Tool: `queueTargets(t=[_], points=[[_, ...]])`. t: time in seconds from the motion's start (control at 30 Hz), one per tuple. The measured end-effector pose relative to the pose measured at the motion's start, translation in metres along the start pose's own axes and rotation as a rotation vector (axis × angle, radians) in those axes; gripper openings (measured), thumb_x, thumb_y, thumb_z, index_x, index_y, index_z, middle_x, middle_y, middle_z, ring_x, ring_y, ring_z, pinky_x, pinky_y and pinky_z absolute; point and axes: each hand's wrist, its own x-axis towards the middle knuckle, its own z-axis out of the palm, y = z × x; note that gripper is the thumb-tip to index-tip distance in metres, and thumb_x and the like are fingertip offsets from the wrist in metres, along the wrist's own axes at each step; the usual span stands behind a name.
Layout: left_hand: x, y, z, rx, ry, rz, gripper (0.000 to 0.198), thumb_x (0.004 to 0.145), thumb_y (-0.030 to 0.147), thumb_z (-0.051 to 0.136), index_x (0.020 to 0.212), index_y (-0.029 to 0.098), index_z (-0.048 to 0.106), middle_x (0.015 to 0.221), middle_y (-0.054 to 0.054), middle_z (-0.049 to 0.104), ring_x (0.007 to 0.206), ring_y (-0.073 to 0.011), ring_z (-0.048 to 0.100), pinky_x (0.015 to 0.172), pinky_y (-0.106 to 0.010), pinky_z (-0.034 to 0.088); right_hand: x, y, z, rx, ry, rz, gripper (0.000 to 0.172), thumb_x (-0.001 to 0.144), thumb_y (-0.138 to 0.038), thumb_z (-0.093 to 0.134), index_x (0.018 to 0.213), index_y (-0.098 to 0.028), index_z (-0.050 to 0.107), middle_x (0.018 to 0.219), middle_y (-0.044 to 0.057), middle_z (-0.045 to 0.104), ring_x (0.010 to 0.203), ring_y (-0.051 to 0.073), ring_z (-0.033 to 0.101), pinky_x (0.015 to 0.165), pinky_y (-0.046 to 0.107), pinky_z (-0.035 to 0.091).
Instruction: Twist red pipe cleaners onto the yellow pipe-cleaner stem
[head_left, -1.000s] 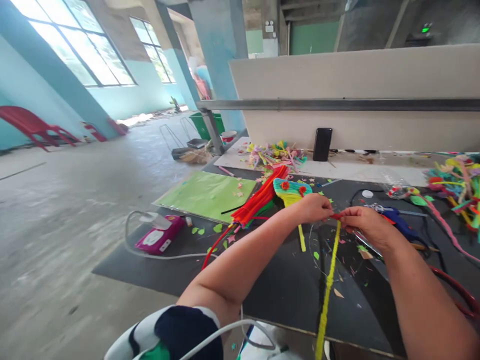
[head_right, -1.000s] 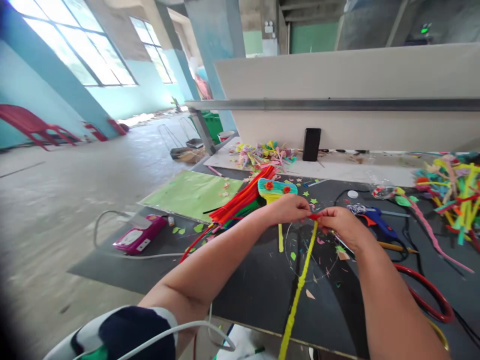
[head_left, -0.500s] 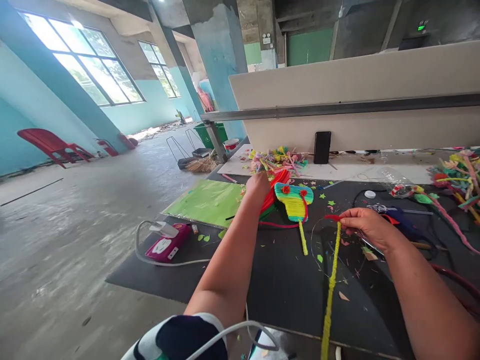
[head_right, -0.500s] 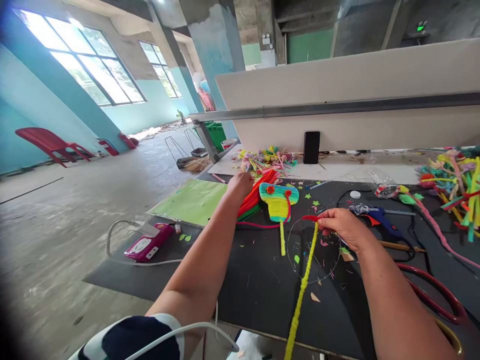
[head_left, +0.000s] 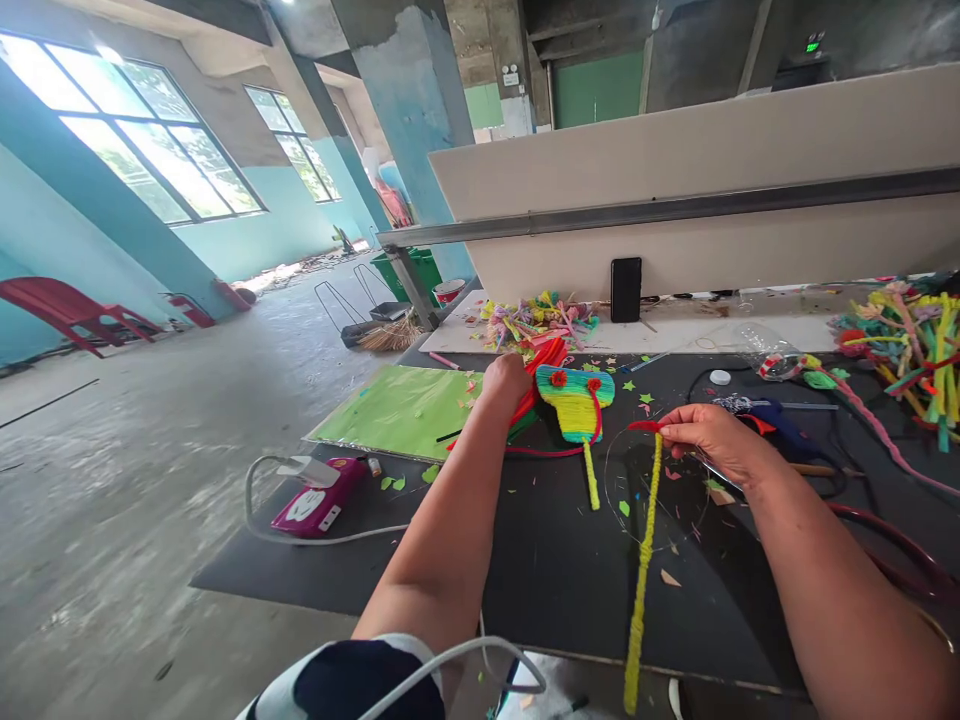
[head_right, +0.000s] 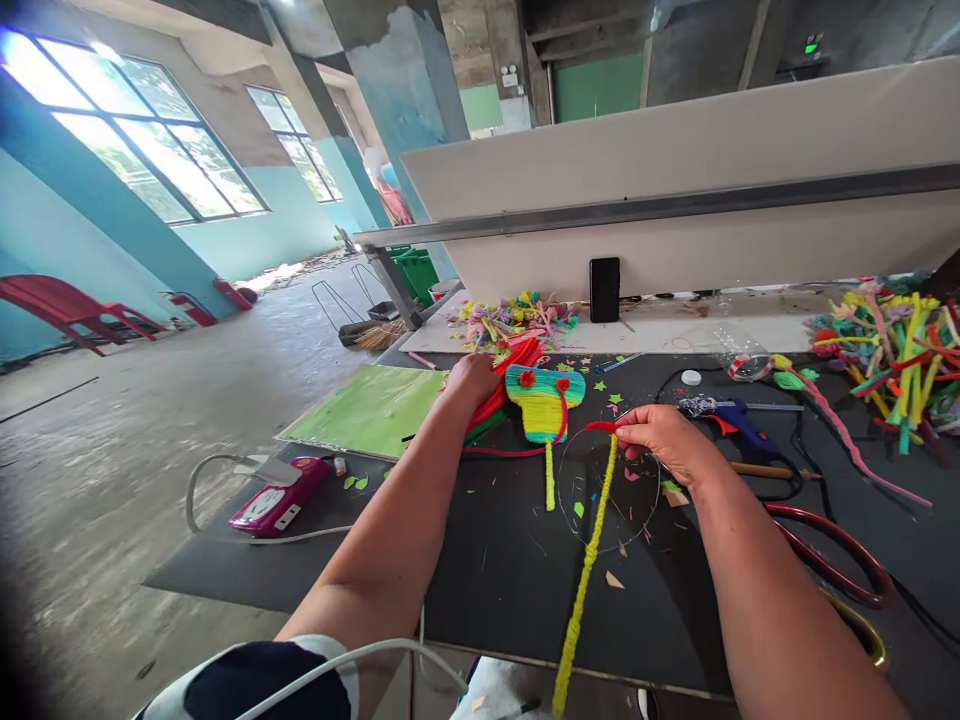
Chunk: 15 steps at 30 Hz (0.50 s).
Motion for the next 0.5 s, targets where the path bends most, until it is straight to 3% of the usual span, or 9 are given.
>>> queueTargets(t=[0.2,0.3,0.5], points=[[-0.004,0.004,-0.007,-0.021,0.108,0.014,0.032,0.08,0.03,0.045,0.105,0.021,0.061,0.103,-0.011,0.067,0.096,-0.0226,0.061,0.076,-0.028,0.045,0.0,0.0,0.001,0.013,-0.011,0.021,0.018,0.063,-0.026,0.071,0.073,-0.014,0.063,0.064,0.003,0.062,0.052,0.011,0.053,0.048,0.024,0.044],[-0.004,0.007,-0.012,-0.015,0.138,0.046,0.03,0.079,0.032,0.045,0.101,0.02,0.062,0.101,-0.012,0.067,0.092,-0.0245,0.062,0.074,-0.031,0.045,0.0,-0.001,0.002,-0.008,-0.016,-0.004,0.014,0.064,-0.025,0.069,0.07,-0.014,0.063,0.064,0.003,0.063,0.052,0.01,0.053,0.05,0.023,0.043],[-0.003,0.004,-0.016,-0.125,0.246,0.067,0.02,0.072,0.029,0.051,0.082,0.019,0.065,0.088,-0.009,0.067,0.082,-0.0223,0.06,0.068,-0.029,0.042,0.0,-0.003,0.001,-0.042,-0.013,-0.032,0.012,0.066,-0.024,0.068,0.071,-0.013,0.065,0.065,0.004,0.065,0.054,0.01,0.054,0.052,0.022,0.042]])
